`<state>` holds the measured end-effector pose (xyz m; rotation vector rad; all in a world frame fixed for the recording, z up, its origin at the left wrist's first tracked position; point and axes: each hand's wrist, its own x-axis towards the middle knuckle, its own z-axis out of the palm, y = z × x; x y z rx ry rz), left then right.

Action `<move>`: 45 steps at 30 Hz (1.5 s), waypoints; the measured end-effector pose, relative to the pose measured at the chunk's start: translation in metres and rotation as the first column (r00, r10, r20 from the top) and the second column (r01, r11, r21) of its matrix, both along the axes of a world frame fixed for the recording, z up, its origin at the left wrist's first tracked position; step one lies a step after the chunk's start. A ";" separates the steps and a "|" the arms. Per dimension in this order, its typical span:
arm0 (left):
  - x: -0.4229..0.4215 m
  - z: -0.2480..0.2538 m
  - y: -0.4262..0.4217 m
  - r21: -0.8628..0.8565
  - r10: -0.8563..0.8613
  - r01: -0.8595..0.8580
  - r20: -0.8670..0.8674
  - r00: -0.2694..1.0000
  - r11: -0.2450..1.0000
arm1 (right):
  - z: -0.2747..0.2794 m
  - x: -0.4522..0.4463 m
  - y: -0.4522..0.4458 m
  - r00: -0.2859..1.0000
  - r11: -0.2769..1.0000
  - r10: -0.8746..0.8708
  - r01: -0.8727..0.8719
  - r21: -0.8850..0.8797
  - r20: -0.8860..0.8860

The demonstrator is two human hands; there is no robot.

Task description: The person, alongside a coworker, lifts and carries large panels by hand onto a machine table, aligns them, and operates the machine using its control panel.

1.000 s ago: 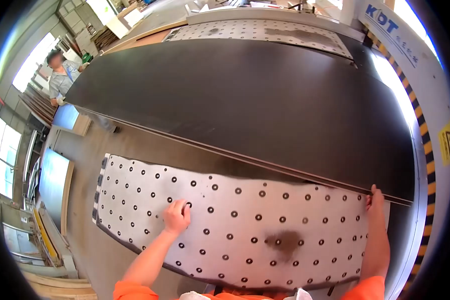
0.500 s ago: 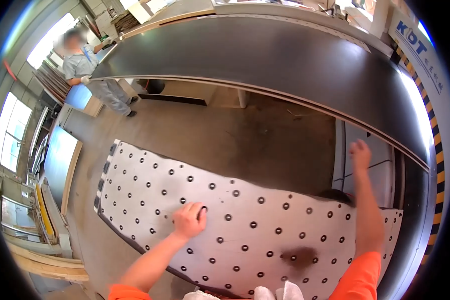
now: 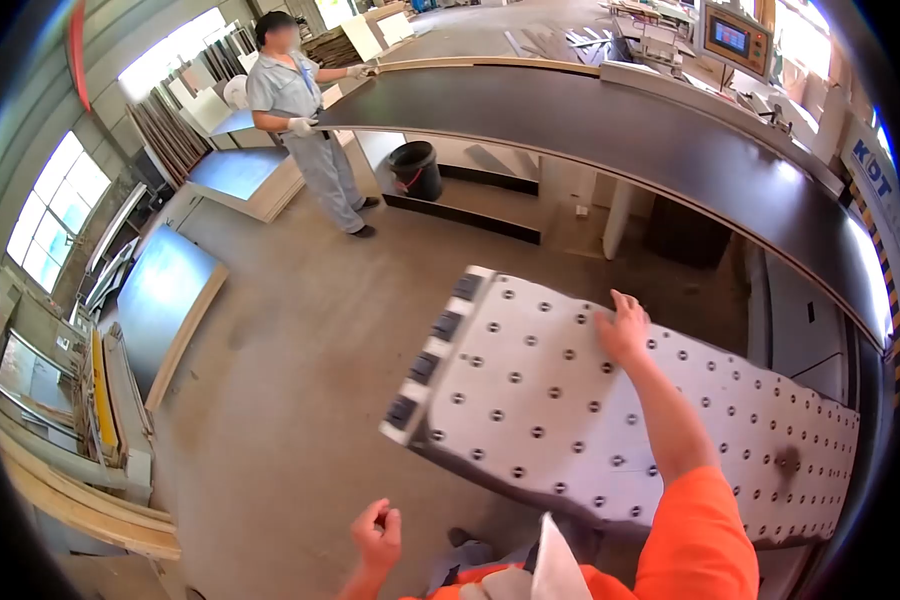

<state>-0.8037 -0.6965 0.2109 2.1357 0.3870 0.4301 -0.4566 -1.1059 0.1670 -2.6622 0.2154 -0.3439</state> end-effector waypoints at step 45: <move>1.091 0.010 -0.431 0.455 -0.995 0.887 -0.085 -0.046 -0.080 | 0.014 0.122 0.057 0.502 0.509 -0.860 0.856 -0.090 -0.086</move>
